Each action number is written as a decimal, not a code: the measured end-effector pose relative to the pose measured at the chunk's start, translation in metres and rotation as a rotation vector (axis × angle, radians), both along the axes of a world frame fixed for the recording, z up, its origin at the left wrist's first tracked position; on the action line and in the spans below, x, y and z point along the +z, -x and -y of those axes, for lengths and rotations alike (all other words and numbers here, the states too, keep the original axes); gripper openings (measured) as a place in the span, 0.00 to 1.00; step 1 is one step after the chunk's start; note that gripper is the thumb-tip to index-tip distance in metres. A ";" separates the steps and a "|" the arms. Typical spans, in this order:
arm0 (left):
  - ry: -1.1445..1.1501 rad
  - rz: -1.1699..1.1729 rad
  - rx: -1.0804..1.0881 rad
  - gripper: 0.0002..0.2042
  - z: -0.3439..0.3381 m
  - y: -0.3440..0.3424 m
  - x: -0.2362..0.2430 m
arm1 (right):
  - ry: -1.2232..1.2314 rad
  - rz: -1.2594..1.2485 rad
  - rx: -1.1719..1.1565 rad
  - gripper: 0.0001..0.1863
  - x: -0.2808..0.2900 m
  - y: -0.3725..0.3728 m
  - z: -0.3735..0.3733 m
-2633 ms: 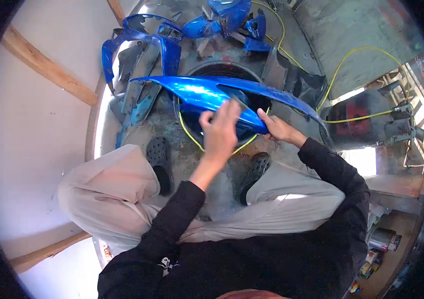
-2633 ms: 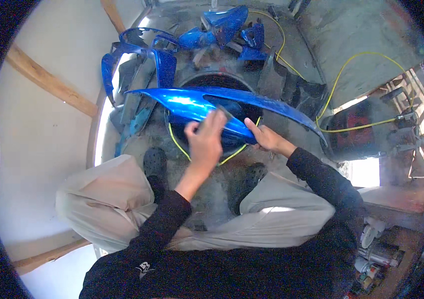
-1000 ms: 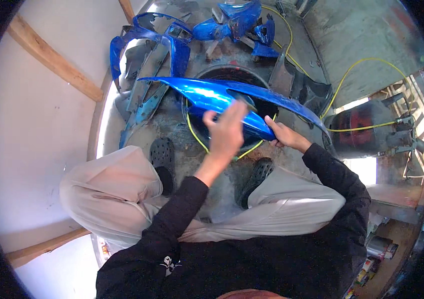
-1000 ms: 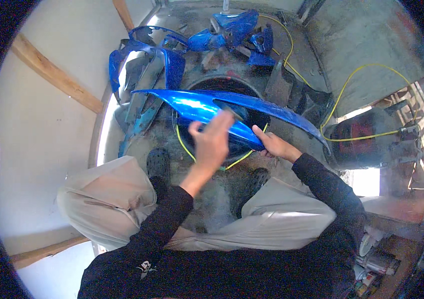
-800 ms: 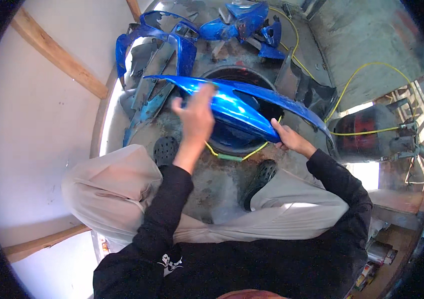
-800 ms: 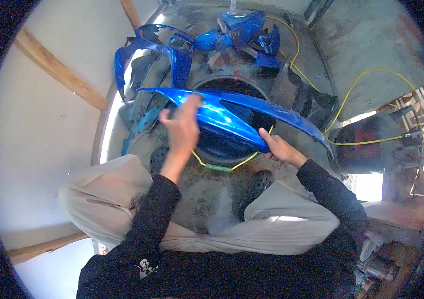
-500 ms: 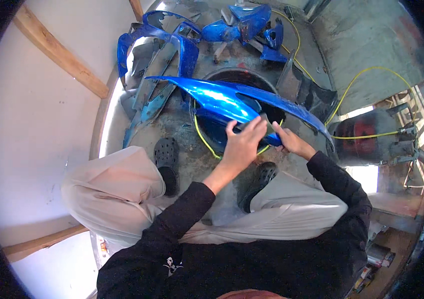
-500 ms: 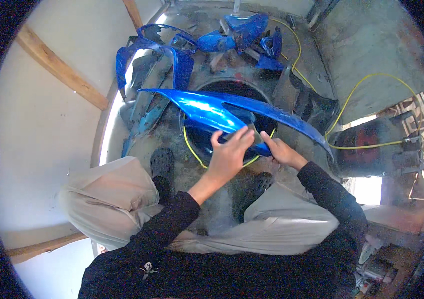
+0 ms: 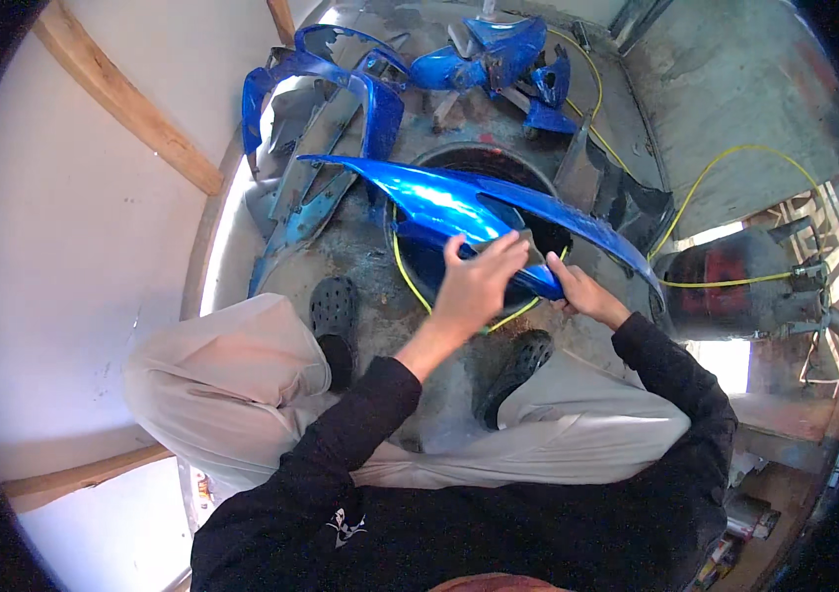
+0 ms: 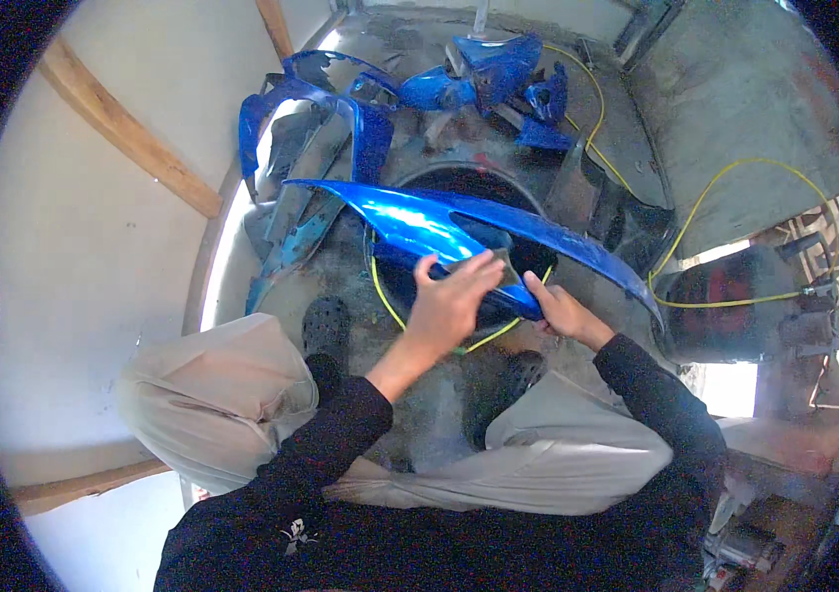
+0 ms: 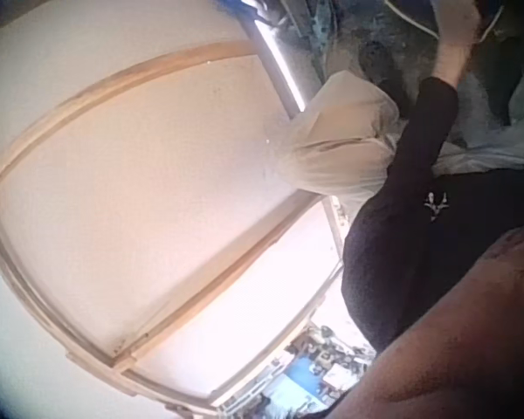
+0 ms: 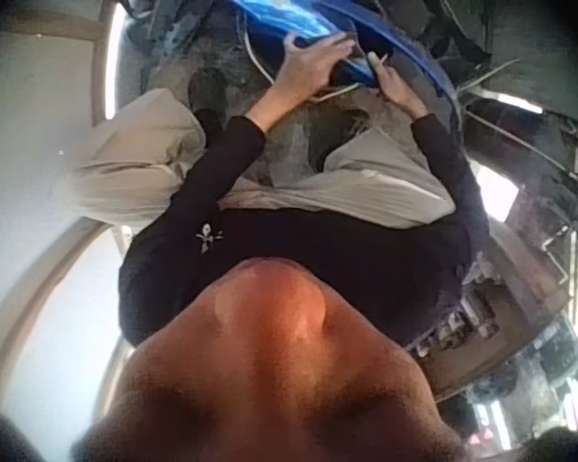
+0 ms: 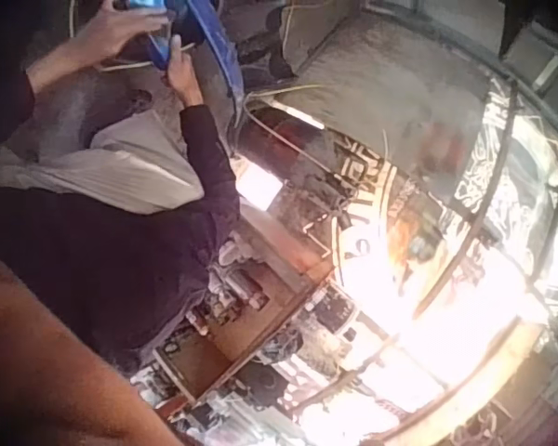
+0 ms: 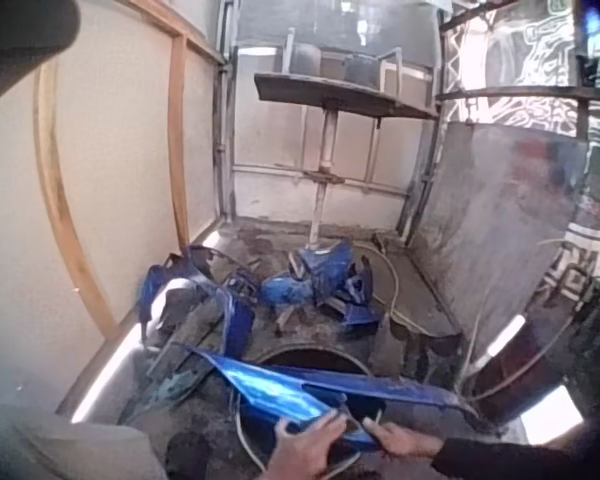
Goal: The person wet sands a motorcycle part by rubbing its surface with sandpaper and dipping their hand into a bucket of water.
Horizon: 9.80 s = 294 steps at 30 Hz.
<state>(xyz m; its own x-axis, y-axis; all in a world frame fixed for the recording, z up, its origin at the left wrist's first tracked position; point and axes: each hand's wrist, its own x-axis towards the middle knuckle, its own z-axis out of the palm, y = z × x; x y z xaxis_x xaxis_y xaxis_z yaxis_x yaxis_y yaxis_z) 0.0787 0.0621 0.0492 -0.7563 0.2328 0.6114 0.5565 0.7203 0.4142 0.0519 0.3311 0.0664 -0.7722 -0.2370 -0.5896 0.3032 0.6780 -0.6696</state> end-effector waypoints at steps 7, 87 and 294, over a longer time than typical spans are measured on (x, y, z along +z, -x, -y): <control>-0.096 -0.022 0.595 0.18 0.062 0.041 -0.002 | 0.001 0.014 0.039 0.50 -0.003 0.008 -0.005; 0.067 -0.092 -0.021 0.17 0.031 0.021 -0.002 | -0.052 -0.171 0.088 0.49 -0.007 0.003 0.003; 0.242 -0.185 -0.385 0.17 0.060 0.001 0.009 | 0.301 -0.134 0.012 0.22 0.010 -0.064 0.062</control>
<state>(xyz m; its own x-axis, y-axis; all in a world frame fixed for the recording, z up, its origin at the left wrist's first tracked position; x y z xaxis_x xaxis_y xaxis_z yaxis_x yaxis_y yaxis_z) 0.0775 0.0018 0.0584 -0.4707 0.6261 0.6216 0.8500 0.5107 0.1293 0.1164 0.2695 0.0764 -0.8342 -0.3947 -0.3852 0.1920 0.4468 -0.8738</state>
